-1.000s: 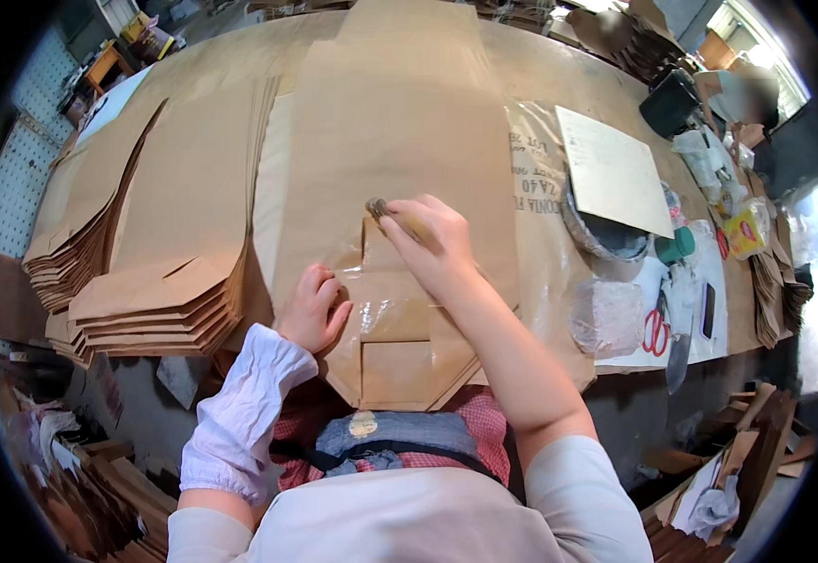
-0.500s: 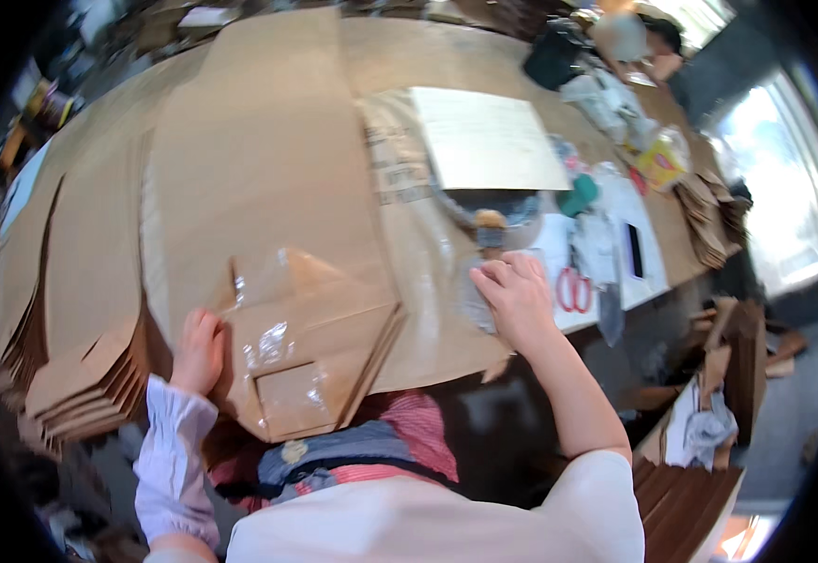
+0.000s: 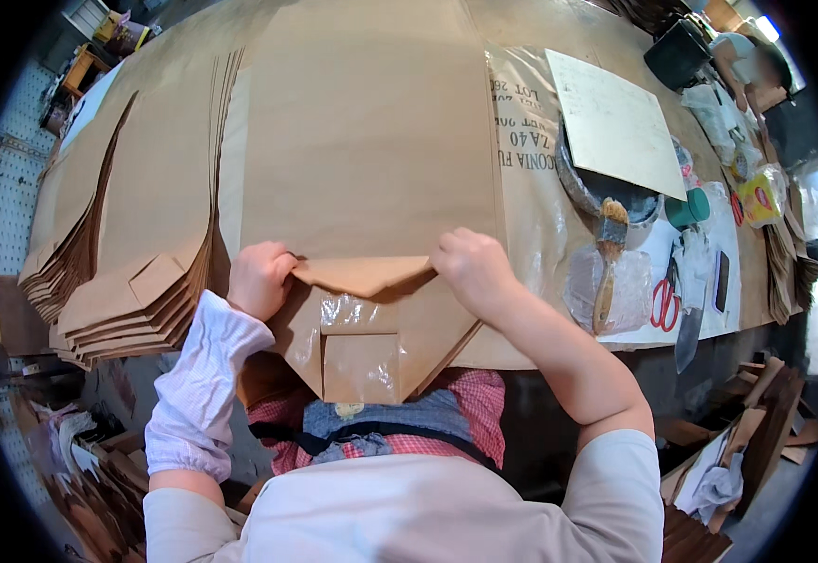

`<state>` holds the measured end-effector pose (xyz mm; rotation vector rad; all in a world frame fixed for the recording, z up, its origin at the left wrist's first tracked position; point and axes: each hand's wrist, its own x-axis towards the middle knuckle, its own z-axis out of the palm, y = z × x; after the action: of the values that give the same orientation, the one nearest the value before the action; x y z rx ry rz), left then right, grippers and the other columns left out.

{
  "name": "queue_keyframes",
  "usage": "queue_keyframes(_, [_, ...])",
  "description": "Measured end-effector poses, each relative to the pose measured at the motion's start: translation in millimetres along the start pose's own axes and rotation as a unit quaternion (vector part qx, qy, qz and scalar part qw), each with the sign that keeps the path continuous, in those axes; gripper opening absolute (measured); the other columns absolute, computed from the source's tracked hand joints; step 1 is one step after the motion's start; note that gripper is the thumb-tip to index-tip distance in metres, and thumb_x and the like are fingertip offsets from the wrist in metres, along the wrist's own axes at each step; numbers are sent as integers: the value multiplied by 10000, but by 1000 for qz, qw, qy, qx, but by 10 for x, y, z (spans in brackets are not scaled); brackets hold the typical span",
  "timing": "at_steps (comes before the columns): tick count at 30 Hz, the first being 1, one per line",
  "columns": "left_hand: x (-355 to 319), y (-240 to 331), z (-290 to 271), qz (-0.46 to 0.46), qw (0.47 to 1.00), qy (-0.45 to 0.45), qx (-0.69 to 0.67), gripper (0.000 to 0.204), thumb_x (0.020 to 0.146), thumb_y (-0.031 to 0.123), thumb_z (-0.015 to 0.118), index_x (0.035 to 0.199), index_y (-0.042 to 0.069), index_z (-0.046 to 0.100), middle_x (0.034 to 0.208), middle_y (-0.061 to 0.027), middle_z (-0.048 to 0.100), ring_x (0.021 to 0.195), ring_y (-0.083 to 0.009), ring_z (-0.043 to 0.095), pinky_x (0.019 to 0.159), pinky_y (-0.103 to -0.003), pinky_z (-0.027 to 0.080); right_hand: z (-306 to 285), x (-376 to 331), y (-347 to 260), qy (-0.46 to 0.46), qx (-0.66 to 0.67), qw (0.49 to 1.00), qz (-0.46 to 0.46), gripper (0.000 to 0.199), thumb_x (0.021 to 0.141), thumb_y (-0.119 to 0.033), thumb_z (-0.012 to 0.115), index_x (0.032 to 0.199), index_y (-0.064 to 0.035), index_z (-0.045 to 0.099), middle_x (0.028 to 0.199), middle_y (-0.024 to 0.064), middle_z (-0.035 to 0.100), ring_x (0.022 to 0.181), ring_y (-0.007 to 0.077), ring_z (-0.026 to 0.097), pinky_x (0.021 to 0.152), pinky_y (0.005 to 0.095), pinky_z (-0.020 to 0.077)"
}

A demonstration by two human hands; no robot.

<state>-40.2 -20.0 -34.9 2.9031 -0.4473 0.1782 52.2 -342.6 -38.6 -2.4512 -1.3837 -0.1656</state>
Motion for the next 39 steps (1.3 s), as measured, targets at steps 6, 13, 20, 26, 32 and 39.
queue_keyframes(6, [-451,252,-19,48,994,-11,97,431,755,84,566,1176,-1,602,1255,-165,582,1191,-300,540,980,-394,458,-164,-282,-450,-108,-55,992,-16,458,712,-77,569,1163,2,583,1147,107,609,1056,265,590,861,341,510])
queue_keyframes(13, [-484,364,-176,77,986,-111,-99,527,711,16,544,1238,13,555,1421,-162,452,1360,-384,351,1130,-478,265,-238,-349,-602,-64,82,995,-1,562,678,44,544,1238,-8,554,1240,174,569,1154,347,543,966,397,461])
queue_keyframes(20, [-598,248,-98,68,944,-172,-275,341,654,46,566,988,62,634,1528,-201,299,1418,-439,203,1142,-575,139,-13,-742,-983,33,88,988,120,302,663,-5,595,965,-6,603,970,157,580,949,338,574,830,415,487])
queue_keyframes(26, [-690,346,-247,38,961,-82,-261,170,695,72,664,839,9,598,1438,-192,425,1367,-420,317,1086,-523,296,119,-757,-815,117,141,974,131,142,703,-69,693,836,-30,662,827,89,623,852,290,604,745,387,498])
queue_keyframes(32, [-443,301,35,-166,916,19,-365,180,763,89,720,763,-8,568,961,-136,577,881,-308,570,763,-368,466,82,-300,-630,120,240,936,227,127,744,-57,739,737,-21,617,729,87,573,736,265,538,641,370,451])
queue_keyframes(39, [-237,441,152,-268,947,60,-168,244,790,201,733,697,26,591,782,-114,544,750,-316,565,656,-427,444,304,-156,-588,103,186,935,282,230,756,-160,766,687,-23,595,698,98,562,658,274,559,588,383,459])
